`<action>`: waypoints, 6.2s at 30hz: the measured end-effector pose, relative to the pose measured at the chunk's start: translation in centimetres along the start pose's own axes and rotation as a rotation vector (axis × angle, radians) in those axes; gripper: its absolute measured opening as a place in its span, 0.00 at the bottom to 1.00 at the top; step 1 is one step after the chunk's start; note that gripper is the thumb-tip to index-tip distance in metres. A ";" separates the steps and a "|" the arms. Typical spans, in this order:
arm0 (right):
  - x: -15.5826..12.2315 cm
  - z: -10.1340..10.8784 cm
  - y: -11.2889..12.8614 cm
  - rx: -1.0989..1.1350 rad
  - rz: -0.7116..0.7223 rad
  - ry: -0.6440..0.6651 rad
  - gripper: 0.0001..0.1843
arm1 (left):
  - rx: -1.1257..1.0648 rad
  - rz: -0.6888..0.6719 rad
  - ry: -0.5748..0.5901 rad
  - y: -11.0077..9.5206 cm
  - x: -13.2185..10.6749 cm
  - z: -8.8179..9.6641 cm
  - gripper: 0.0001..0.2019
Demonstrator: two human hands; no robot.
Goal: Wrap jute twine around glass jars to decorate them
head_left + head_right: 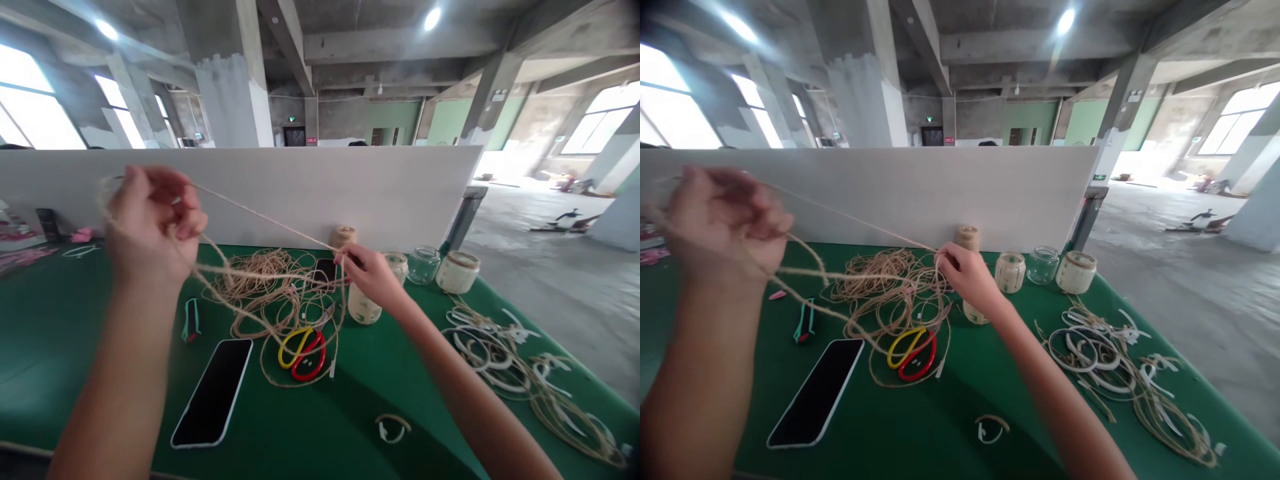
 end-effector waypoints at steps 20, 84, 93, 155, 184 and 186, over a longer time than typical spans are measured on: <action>-3.8 14.6 -0.5 0.402 -0.096 -0.479 0.08 | 1.234 0.175 -0.146 5.5 -1.5 7.3 0.09; -12.0 -6.4 -6.1 0.981 -0.580 -0.105 0.09 | 0.267 0.666 0.180 18.4 -11.1 -2.4 0.04; -11.7 -1.1 -6.4 0.392 -0.342 -0.202 0.05 | 1.288 0.130 0.454 18.4 -12.8 -5.2 0.16; -8.1 2.2 -9.9 -0.407 -0.012 0.031 0.08 | 1.018 0.075 0.794 26.5 -9.8 -12.3 0.08; -8.3 1.9 -8.3 -0.383 -0.003 0.125 0.09 | 1.117 0.129 0.721 25.3 -10.3 -10.4 0.11; -8.5 2.0 -8.3 -0.337 0.003 0.136 0.09 | 1.095 0.126 0.739 25.3 -10.6 -10.5 0.11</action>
Point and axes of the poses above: each hand's wrist, its own x-axis towards the middle knuckle, its own z-axis out of the back of the hand, y = z × x, the point moved 8 cm from there along x, towards the middle knuckle, and after that the axes turned 11 degrees about z, right-handed, at the moved point
